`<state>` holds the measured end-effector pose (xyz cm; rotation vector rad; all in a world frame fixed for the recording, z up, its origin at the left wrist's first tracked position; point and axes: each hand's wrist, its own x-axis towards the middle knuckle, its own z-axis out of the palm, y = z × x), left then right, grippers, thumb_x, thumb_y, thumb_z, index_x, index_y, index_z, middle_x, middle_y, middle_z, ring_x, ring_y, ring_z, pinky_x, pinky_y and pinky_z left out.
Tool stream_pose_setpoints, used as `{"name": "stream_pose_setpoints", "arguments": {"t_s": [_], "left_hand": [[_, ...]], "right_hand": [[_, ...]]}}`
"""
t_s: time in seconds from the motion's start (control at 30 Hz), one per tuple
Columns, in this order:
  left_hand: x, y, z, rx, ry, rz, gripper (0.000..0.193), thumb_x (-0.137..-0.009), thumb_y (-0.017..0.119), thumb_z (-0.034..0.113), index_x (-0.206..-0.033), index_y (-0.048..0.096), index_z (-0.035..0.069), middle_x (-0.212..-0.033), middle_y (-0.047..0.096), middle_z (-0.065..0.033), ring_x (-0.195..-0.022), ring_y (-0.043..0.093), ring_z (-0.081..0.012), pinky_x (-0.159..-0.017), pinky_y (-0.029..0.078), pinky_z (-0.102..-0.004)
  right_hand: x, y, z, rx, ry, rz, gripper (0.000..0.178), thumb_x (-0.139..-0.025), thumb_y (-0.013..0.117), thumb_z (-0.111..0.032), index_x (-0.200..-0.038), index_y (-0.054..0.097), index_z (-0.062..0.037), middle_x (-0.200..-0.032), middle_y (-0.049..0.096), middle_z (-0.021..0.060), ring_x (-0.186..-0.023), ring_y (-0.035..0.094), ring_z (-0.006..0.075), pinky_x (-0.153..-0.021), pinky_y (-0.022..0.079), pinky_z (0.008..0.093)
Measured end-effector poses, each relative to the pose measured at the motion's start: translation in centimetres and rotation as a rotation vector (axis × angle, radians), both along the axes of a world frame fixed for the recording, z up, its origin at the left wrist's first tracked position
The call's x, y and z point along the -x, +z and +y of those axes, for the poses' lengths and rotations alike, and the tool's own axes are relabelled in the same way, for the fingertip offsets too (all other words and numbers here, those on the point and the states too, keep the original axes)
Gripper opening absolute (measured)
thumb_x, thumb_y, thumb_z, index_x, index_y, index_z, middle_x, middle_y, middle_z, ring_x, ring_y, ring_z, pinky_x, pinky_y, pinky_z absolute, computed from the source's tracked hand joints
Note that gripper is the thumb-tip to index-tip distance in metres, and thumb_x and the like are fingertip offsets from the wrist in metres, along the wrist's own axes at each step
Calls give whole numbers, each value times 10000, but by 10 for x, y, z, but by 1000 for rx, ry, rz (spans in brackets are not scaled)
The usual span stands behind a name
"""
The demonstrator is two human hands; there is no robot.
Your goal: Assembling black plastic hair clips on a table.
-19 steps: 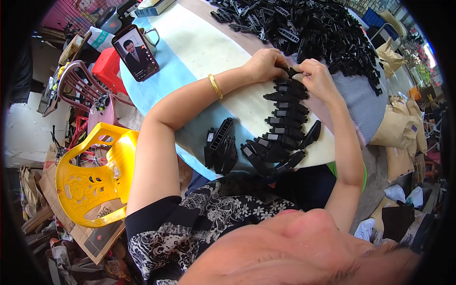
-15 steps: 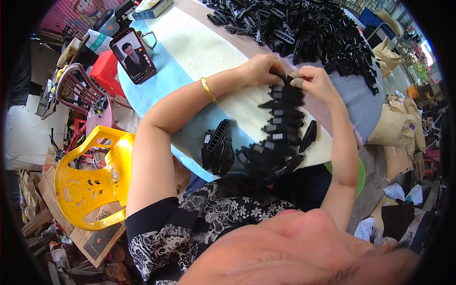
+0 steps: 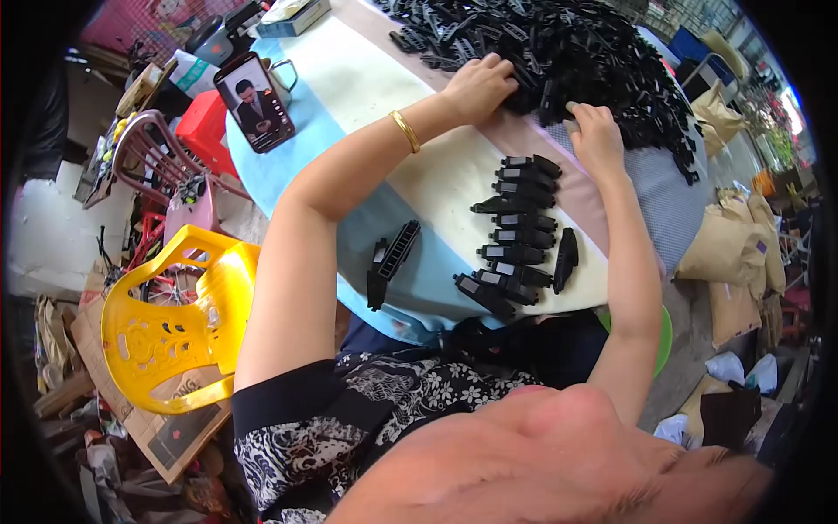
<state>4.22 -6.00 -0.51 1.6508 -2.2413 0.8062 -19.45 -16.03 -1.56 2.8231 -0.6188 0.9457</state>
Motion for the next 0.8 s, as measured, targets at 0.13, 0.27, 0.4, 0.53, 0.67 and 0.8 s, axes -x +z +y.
{"name": "stream_pose_setpoints", "arguments": {"t_s": [0.13,0.27,0.4,0.53,0.67,0.8], "left_hand": [[21,1,26,-27,-199,81,96,-757,593,192,-828,619,132,-864,633,-12,-963,570,-205,-802,445,-344],[45,-9,44,-170,-147,218,253,-750,643,197,-985,597,117,-933,619,-70,-964,580,-269,-827,460,-390],[40,-18,46,-135,-211,482,275,-765,657,226,-1014,620,115,-965,603,-88,-982,559,-286,-838,462,-405],[40,-25,43,-113,-203,547,279,-769,660,246,-1020,638,127,-965,603,-86,-983,555,-282,-833,461,-400],[38,-26,42,-106,-207,546,272,-776,655,257,-1019,644,134,-959,601,-81,-975,552,-282,-828,456,-400],[42,-21,46,-94,-200,550,263,-764,672,200,-1004,632,101,-932,583,-96,-954,544,-299,-829,451,-400]], "right_hand": [[-8,-3,-1,4,-216,92,318,-834,591,-224,-1141,577,-141,-1045,599,77,-989,562,294,-778,475,451],[-9,-6,-6,-36,-269,49,285,-857,573,-201,-1124,537,-108,-1071,617,101,-985,581,313,-775,489,435],[-20,-3,-5,-19,-289,98,322,-843,584,-159,-1145,502,-82,-1076,622,130,-960,591,325,-782,500,418],[-26,9,-4,-117,-405,142,308,-827,589,-136,-1127,540,-86,-1096,621,100,-960,597,328,-776,507,438],[-29,6,-6,-113,-448,123,285,-829,580,-144,-1109,583,-91,-1105,614,89,-964,600,328,-779,507,439],[-28,1,-8,-43,-462,136,281,-833,569,-195,-1090,617,-91,-1060,614,89,-954,596,309,-781,510,428]]}}
